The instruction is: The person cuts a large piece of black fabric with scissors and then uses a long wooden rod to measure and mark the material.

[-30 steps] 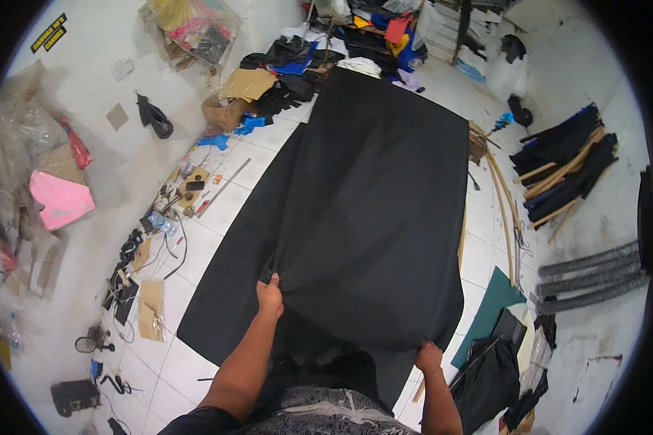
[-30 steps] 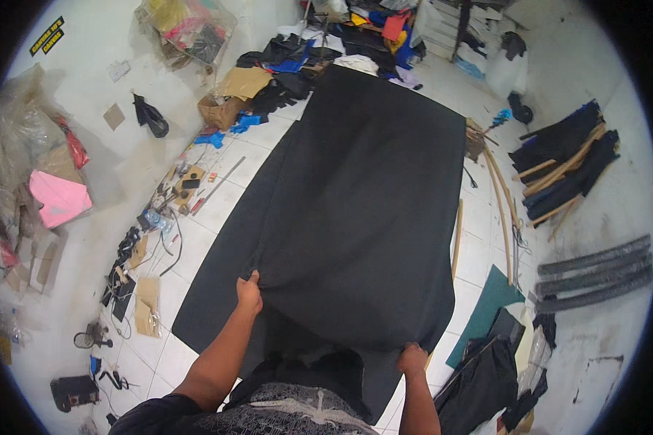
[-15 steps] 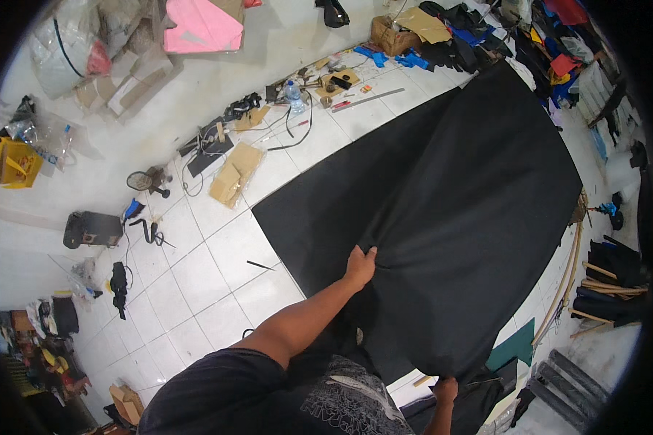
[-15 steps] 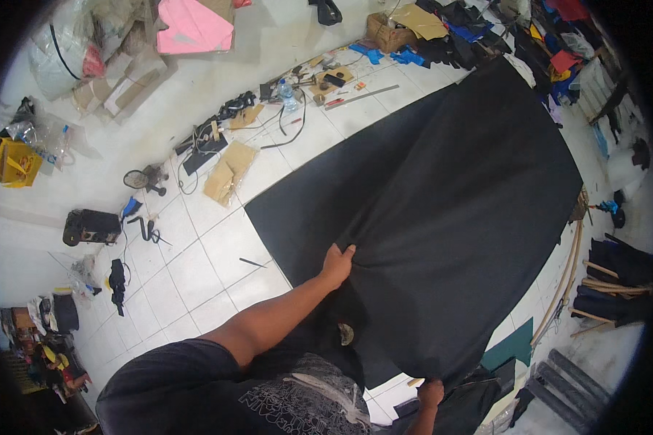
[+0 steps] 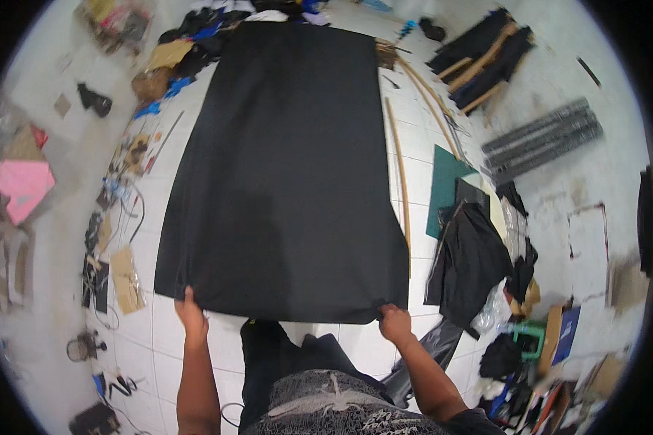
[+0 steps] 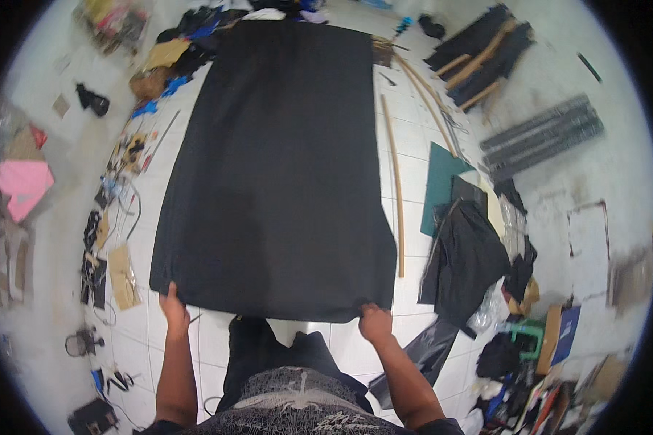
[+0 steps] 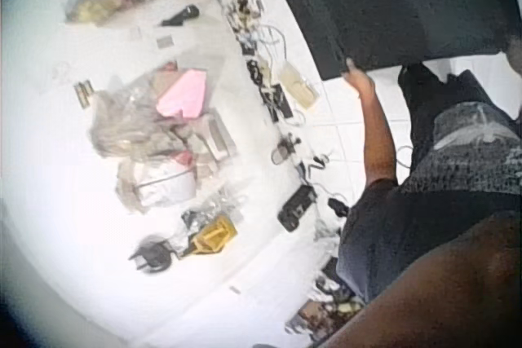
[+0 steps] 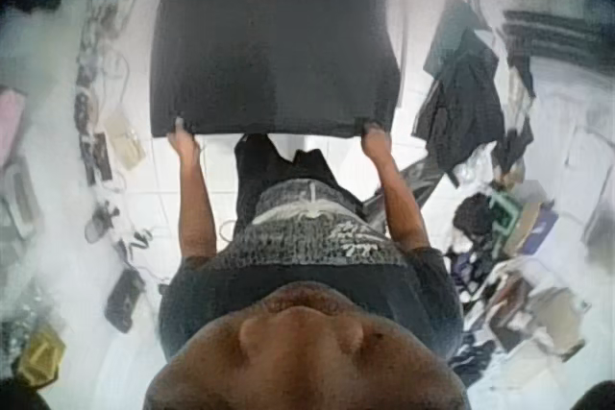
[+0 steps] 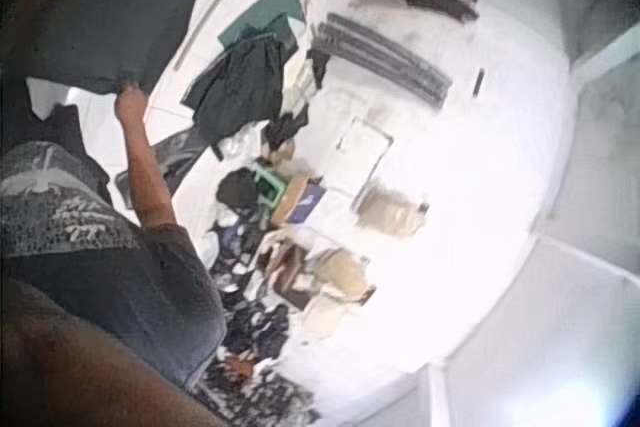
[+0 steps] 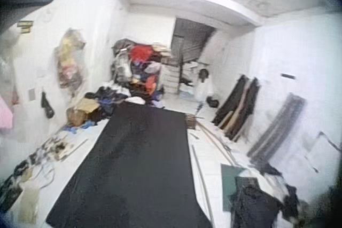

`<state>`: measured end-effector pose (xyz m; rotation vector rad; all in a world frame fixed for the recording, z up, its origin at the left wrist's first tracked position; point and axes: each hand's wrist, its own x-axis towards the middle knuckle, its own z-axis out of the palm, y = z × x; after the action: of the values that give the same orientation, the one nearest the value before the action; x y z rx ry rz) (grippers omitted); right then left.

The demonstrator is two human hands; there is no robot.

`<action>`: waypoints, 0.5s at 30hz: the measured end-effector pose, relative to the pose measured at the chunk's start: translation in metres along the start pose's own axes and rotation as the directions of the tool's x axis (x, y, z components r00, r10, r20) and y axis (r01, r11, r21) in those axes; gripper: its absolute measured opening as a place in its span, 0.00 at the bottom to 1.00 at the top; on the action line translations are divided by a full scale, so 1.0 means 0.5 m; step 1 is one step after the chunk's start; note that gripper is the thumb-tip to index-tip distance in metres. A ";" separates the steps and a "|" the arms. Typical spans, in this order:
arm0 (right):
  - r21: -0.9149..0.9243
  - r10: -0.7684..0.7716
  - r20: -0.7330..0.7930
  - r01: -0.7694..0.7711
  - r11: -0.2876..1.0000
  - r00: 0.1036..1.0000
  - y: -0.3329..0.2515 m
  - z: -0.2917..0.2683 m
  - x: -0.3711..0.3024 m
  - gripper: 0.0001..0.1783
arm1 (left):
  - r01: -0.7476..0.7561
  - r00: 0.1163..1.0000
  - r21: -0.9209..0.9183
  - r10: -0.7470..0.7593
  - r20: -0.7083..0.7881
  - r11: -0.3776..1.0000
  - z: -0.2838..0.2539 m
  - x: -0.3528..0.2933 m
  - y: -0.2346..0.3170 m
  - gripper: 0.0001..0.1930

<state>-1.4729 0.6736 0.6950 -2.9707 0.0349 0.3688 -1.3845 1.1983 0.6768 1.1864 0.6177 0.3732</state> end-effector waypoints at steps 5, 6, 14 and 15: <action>0.030 0.085 0.091 -0.088 0.996 0.992 -0.015 0.030 -0.175 0.10 | 0.012 0.998 0.093 -0.006 -0.059 0.996 -0.138 -0.142 0.033 0.19; 0.014 0.101 0.103 -0.103 0.995 0.989 -0.012 0.032 -0.206 0.10 | 0.070 0.997 0.129 -0.065 -0.046 0.989 -0.118 -0.182 0.068 0.19; 0.168 0.171 0.128 -0.192 0.967 0.977 0.035 0.192 -0.231 0.10 | 0.264 0.965 0.094 -0.261 -0.042 0.960 -0.245 -0.203 -0.086 0.21; 0.168 0.189 0.073 -0.199 0.966 0.979 0.042 0.245 -0.220 0.10 | 0.293 0.956 0.047 -0.294 0.003 0.955 -0.227 -0.189 -0.124 0.22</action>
<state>-1.6103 0.6714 0.6015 -2.7884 0.3366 0.4486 -1.5322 1.2069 0.6147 1.1194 0.7857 0.1010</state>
